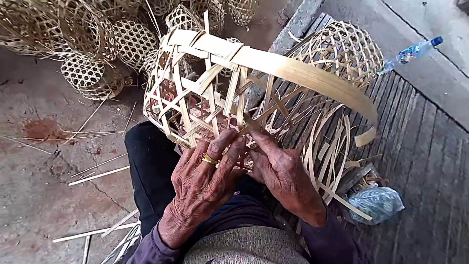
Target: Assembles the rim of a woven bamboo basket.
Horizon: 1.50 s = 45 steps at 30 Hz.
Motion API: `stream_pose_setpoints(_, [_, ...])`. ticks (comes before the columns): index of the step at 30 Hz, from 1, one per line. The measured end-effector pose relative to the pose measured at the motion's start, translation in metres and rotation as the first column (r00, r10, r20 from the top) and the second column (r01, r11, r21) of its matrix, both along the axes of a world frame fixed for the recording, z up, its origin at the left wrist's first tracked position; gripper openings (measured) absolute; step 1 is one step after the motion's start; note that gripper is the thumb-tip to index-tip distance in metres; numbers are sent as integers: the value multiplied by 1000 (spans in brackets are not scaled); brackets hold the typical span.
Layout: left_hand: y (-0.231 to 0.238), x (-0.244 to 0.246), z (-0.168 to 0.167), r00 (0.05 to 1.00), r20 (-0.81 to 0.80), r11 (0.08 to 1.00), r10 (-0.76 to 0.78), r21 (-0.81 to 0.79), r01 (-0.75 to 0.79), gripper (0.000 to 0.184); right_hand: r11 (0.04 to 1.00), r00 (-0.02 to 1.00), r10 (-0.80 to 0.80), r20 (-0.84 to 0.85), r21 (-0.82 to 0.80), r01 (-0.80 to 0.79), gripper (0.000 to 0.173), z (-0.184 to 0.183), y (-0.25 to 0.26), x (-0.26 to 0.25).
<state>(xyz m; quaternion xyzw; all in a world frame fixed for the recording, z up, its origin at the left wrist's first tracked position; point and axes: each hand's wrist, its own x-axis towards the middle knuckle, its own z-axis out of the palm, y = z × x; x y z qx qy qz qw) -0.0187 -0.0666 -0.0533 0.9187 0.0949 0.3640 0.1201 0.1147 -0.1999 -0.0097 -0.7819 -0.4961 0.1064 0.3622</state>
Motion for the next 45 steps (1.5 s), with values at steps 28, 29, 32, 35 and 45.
stream_pose_setpoints(28, [-9, -8, 7, 993, -112, 999, 49, 21, -47, 40, 960, 973, -2, -230, 272, 66, 31, -26, -3, -18])
stream_pose_setpoints(29, [-9, -8, 7, 993, -112, 999, 49, 23, -46, 39, 960, 981, -7, -192, 273, 60, 31, -27, -3, -18])
stream_pose_setpoints(32, [-9, -8, 6, 995, -99, 999, 32, 20, -30, 37, 973, 999, -19, -38, 231, 27, 31, -24, -2, -16])
stream_pose_setpoints(35, [-8, -8, 5, 995, -96, 1000, 25, 16, -23, 37, 977, 999, 26, 37, 211, -34, 30, -22, -2, -9])
stream_pose_setpoints(45, [-14, -5, -2, 996, -84, 999, 8, 49, -4, 36, 996, 932, 87, 351, -6, -91, 24, -13, -1, 1])
